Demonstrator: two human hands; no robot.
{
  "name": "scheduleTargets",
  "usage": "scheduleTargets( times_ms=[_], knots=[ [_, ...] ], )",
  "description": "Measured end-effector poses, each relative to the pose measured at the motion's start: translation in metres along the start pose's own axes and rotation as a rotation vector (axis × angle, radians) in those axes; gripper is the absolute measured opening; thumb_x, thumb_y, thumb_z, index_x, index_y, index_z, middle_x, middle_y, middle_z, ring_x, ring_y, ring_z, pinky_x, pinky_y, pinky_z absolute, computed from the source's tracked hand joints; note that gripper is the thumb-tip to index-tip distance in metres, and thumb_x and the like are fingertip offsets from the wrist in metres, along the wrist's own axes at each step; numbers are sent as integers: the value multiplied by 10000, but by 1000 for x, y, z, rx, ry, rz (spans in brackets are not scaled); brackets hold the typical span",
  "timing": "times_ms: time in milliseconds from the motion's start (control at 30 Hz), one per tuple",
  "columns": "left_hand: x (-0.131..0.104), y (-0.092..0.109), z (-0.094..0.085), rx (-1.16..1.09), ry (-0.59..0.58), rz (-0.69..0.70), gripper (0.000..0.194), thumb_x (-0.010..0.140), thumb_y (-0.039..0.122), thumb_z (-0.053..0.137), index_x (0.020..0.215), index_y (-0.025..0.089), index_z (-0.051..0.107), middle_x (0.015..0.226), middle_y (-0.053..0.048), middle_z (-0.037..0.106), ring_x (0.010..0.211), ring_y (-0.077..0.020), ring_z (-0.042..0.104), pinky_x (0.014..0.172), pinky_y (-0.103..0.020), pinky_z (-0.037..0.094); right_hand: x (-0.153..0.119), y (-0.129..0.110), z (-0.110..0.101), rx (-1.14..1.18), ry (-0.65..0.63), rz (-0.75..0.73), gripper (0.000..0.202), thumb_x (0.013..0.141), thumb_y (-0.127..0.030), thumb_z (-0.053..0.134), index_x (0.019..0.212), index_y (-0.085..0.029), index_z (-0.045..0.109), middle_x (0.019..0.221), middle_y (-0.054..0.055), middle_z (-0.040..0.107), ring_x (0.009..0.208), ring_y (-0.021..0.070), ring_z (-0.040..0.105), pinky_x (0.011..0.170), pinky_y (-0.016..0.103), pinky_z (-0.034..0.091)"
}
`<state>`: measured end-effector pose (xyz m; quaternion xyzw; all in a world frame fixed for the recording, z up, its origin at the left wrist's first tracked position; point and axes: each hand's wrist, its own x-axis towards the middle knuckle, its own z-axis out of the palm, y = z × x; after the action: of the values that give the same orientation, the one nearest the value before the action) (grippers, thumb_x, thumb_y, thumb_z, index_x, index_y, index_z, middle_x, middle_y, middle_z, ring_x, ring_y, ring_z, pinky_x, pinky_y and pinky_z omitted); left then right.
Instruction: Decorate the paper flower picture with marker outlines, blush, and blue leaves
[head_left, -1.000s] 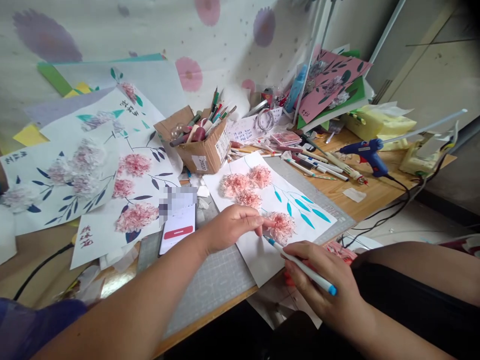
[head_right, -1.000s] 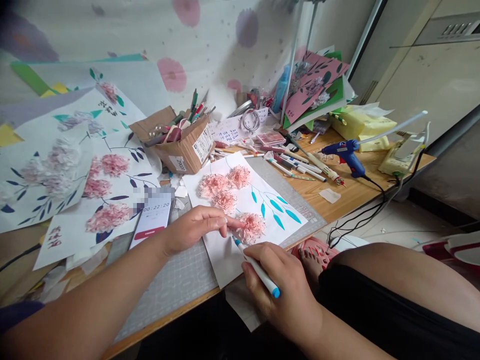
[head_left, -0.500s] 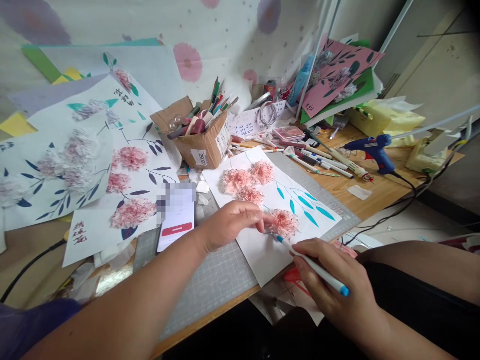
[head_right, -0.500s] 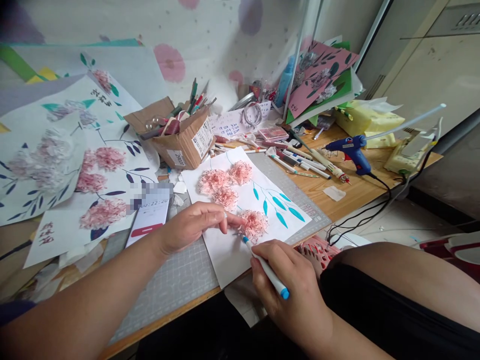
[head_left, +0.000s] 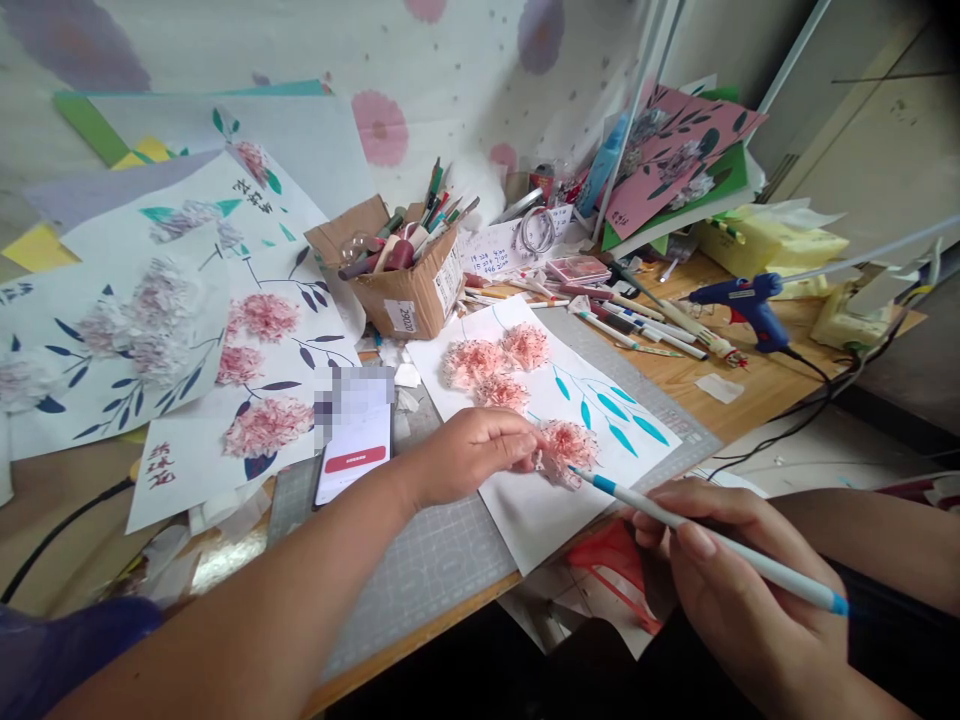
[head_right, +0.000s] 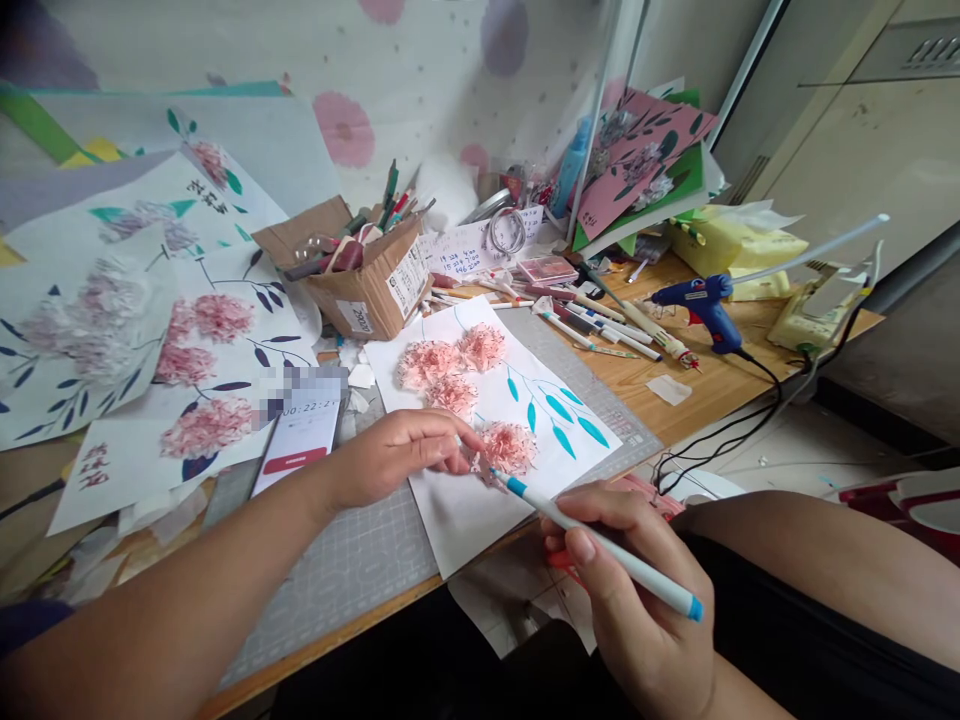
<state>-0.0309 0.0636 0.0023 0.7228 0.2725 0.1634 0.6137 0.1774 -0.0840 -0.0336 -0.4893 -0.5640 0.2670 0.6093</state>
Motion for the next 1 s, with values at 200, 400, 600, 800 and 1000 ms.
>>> scheduleTargets(
  times_ms=[200,400,600,800,1000],
  knots=[
    [5,0,4,-118,-17,40,270,909,329,508,769,133,630,963,-85,656,990,-221,626,903,-350,461,11,-10,9,-346,-141,-223,177,833,-121,532,964,-223,590,804,29,667,726,164,653,599,237,529],
    [6,-4,3,-231,-19,59,281,920,314,502,744,128,618,1119,-121,639,1053,-234,613,946,-380,444,14,-1,21,-411,-300,-301,248,816,-83,563,1044,-178,555,859,56,638,750,153,626,661,270,516],
    [7,-7,2,-282,-24,74,284,923,303,498,753,116,629,1115,-137,641,1034,-236,621,962,-395,427,15,2,26,-477,-260,-322,254,815,-81,582,1053,-167,569,896,74,632,796,158,620,681,278,517],
    [7,-8,1,-270,-9,93,282,929,290,495,749,117,627,1125,-129,639,1048,-228,613,984,-375,405,19,3,30,-522,-226,-335,220,833,-100,577,1039,-177,578,896,71,649,796,153,620,686,277,520],
    [7,-7,0,-249,-6,95,278,926,296,498,750,125,627,1103,-116,649,1045,-224,611,970,-367,410,19,1,29,-532,-243,-320,208,831,-96,573,1028,-160,588,896,81,652,812,165,623,694,291,521]
  ],
)
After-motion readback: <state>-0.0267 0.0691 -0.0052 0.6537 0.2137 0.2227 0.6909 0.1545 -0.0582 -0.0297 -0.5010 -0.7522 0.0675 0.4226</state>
